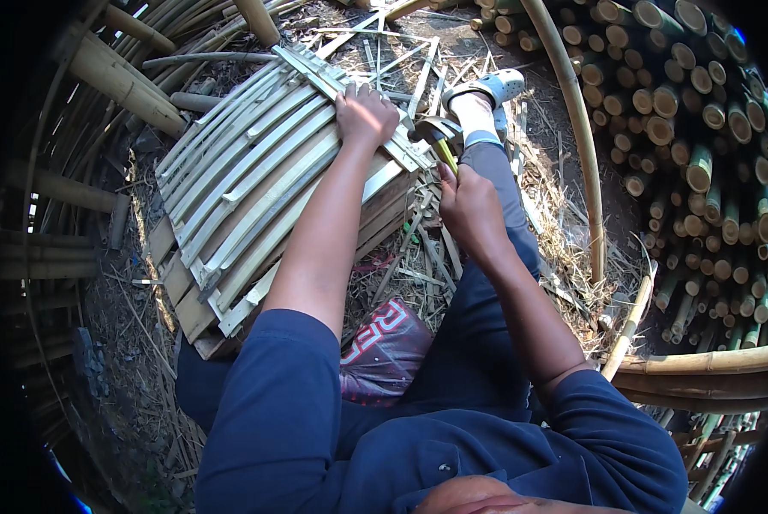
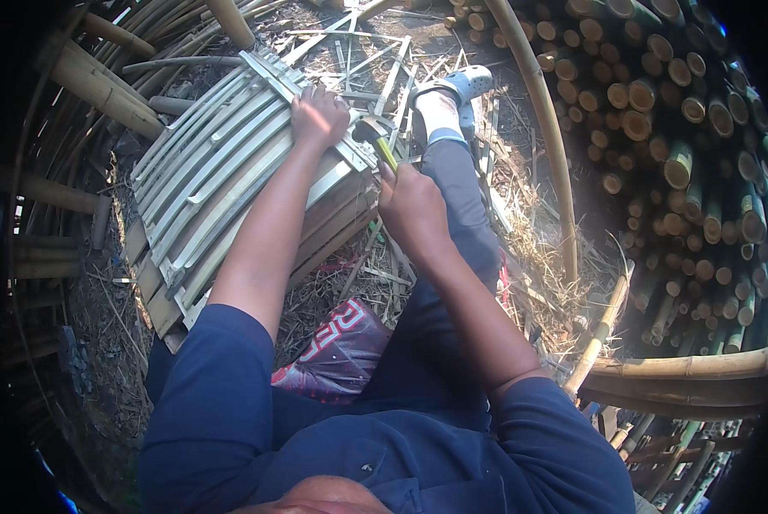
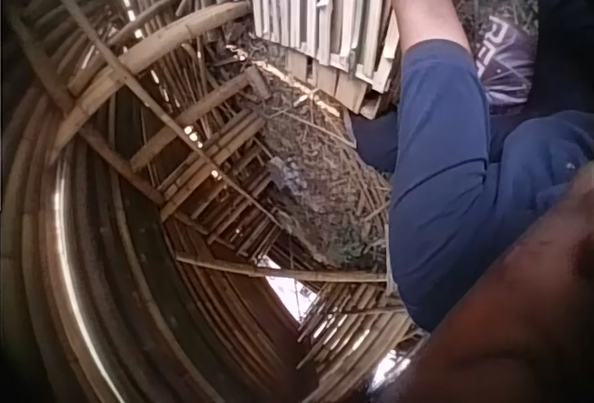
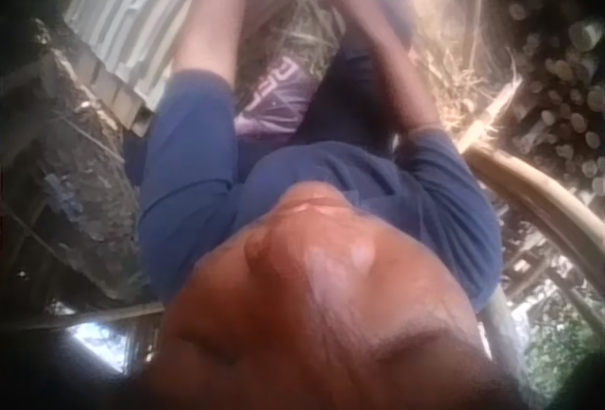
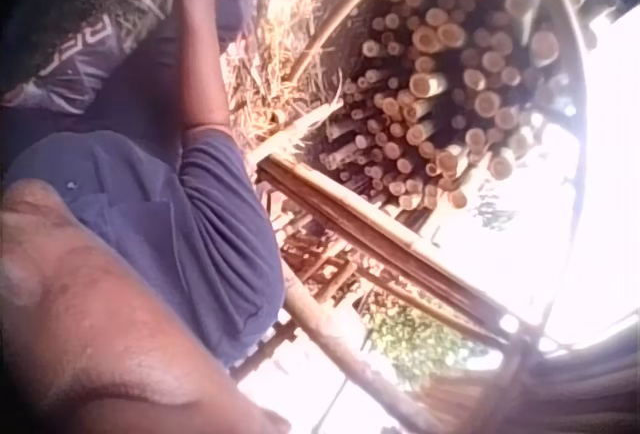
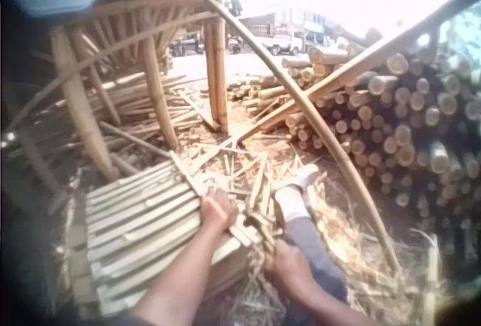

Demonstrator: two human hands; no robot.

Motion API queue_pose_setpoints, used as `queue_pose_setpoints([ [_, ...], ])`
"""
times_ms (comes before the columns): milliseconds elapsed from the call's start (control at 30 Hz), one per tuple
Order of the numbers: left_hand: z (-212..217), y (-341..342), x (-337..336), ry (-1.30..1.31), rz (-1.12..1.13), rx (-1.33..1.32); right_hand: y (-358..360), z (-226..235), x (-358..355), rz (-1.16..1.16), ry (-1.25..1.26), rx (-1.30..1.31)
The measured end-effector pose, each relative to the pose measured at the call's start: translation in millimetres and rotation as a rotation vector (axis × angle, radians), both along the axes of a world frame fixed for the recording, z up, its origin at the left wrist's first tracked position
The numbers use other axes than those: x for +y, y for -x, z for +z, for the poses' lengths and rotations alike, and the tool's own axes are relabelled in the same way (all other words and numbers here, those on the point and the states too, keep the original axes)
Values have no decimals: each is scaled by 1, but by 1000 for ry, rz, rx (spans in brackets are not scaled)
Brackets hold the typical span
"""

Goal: The person constructs a bamboo frame by hammering small wooden pegs into pre-drilled holes in thin bamboo slats.

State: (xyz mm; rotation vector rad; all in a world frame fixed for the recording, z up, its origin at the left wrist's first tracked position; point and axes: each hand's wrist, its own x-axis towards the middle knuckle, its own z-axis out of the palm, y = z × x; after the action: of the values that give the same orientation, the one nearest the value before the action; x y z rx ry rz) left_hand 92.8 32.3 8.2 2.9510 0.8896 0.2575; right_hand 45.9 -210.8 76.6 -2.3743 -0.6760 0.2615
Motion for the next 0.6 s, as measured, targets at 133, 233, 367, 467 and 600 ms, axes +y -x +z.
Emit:
queue_pose_setpoints([
  [133,2,-3,-4,-18,-3,5,-3,-15,0,60,29,-75],
  [233,-9,-1,3,-72,4,-45,2,-16,4,77,39,-81],
  [367,-11,-4,2,-66,2,-37,1,-15,4,72,27,-92],
  [467,-14,-2,3,-65,7,-54,1,-2,6,75,-5,-105],
  [600,-8,-1,-3,-30,5,-46,9,16,4,-14,-180,-80],
])
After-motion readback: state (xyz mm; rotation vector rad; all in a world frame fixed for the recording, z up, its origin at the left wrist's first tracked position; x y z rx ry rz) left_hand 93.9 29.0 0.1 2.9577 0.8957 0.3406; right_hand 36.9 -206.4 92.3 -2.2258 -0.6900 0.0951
